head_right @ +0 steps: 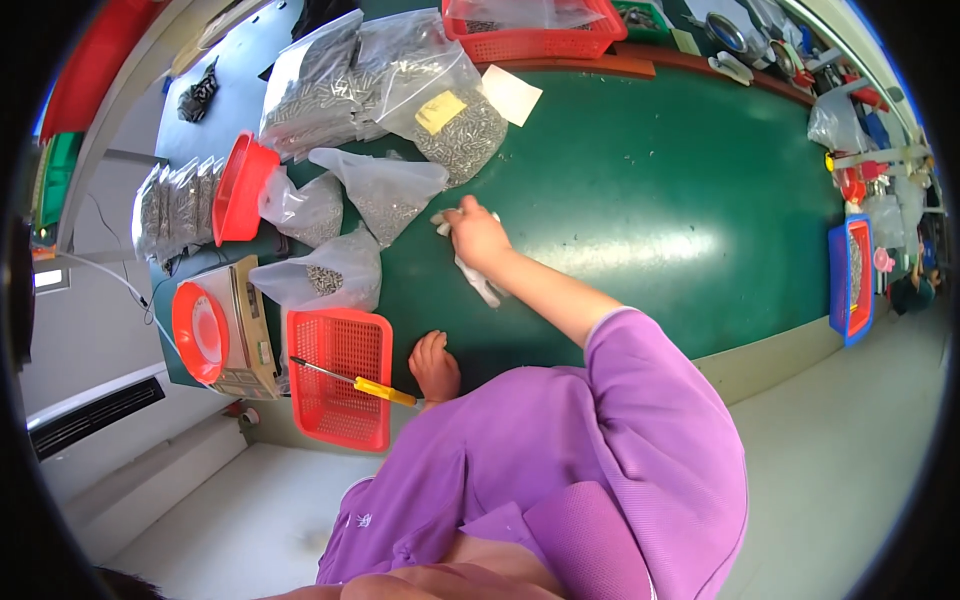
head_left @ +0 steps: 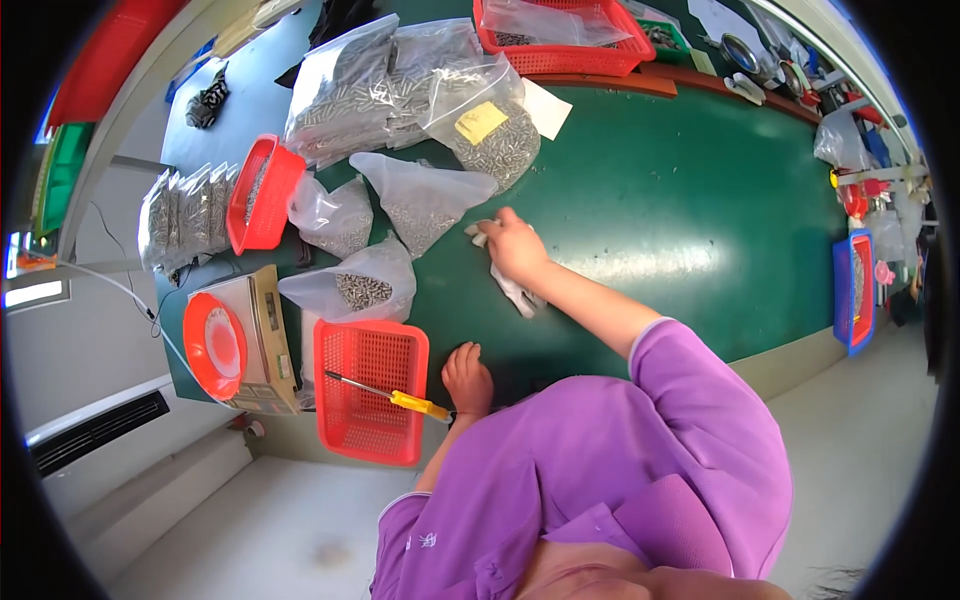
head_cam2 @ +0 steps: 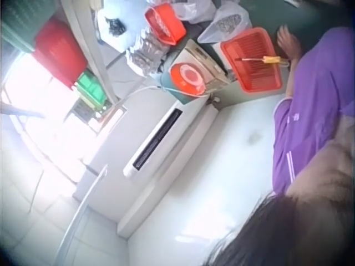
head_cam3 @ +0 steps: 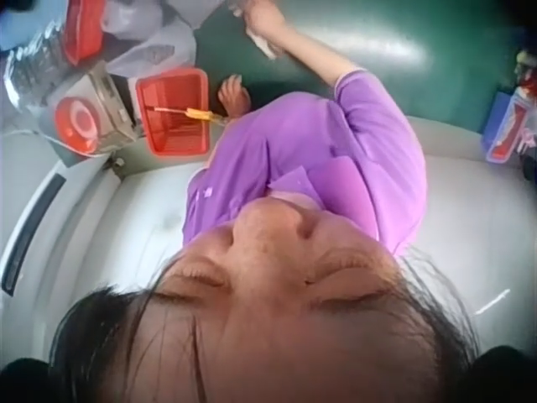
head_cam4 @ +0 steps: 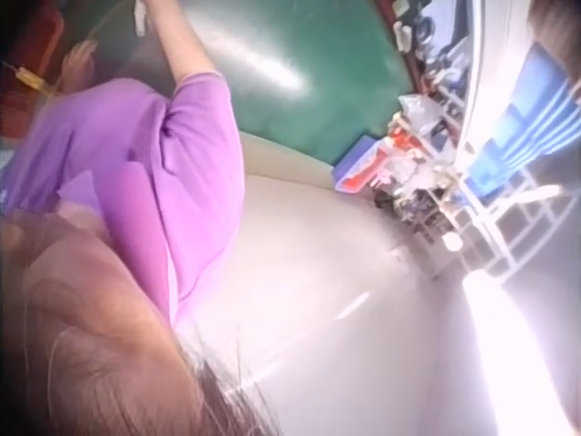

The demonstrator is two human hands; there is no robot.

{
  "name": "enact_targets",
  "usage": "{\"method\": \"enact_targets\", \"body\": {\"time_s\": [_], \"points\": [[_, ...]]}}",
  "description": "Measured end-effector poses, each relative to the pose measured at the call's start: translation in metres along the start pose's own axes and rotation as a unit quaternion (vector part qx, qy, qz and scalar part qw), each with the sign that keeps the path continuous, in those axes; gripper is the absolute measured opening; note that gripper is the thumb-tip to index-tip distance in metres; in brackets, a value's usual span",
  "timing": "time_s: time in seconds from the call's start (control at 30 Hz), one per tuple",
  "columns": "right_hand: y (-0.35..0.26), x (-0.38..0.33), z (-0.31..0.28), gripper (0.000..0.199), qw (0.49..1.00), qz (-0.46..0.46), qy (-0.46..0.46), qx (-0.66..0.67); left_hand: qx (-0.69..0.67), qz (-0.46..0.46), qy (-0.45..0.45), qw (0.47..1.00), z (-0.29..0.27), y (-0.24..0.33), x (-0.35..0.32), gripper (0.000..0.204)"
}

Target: Cleaning a workbench and assembling small hardware components.

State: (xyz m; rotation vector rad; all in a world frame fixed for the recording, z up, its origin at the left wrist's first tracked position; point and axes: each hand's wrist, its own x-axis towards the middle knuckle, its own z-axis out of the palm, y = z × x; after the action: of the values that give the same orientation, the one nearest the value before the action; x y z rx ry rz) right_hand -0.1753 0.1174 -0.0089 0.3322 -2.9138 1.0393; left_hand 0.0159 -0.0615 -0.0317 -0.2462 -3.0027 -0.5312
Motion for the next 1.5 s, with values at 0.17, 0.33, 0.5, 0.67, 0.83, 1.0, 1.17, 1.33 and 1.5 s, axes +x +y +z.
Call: {"method": "enact_targets", "body": {"time_s": [0.17,0.33,0.5,0.67,0.83,1.0,1.17,1.33,1.5], "points": [[-0.011,0.012,-0.010,0.029,0.991,0.053,0.108,0.064,-0.012,0.000,-0.003,1.000,-0.005,0.005,0.000,0.036],[0.002,0.021,0.032,0.032,0.998,-0.003,0.047,-0.041,-0.011,0.005,-0.003,1.000,-0.003,0.005,0.001,0.036],[0.002,-0.006,-0.013,0.022,0.995,-0.060,-0.058,-0.057,0.005,0.000,0.000,1.000,0.000,-0.002,-0.001,0.035],[-0.051,-0.013,-0.013,0.027,0.993,-0.106,0.040,0.026,0.000,0.006,0.004,1.000,-0.002,0.004,0.000,0.035],[-0.061,-0.001,0.066,0.036,0.977,-0.167,-0.041,-0.125,0.008,0.005,-0.008,1.000,-0.001,0.004,0.000,0.035],[-0.026,-0.004,0.054,0.026,0.993,-0.070,-0.002,-0.093,-0.003,0.002,-0.009,1.000,-0.002,0.004,-0.003,0.036],[-0.025,-0.020,-0.008,0.033,0.999,0.014,0.021,-0.031,0.011,0.002,-0.005,1.000,-0.004,0.001,-0.004,0.036],[-0.026,0.007,0.021,0.041,0.995,-0.008,-0.025,-0.096,0.014,0.006,-0.008,1.000,-0.002,0.004,0.000,0.036],[-0.008,0.001,0.010,0.027,0.982,0.031,-0.049,-0.178,0.004,0.005,-0.022,1.000,-0.002,0.003,-0.002,0.036]]}}
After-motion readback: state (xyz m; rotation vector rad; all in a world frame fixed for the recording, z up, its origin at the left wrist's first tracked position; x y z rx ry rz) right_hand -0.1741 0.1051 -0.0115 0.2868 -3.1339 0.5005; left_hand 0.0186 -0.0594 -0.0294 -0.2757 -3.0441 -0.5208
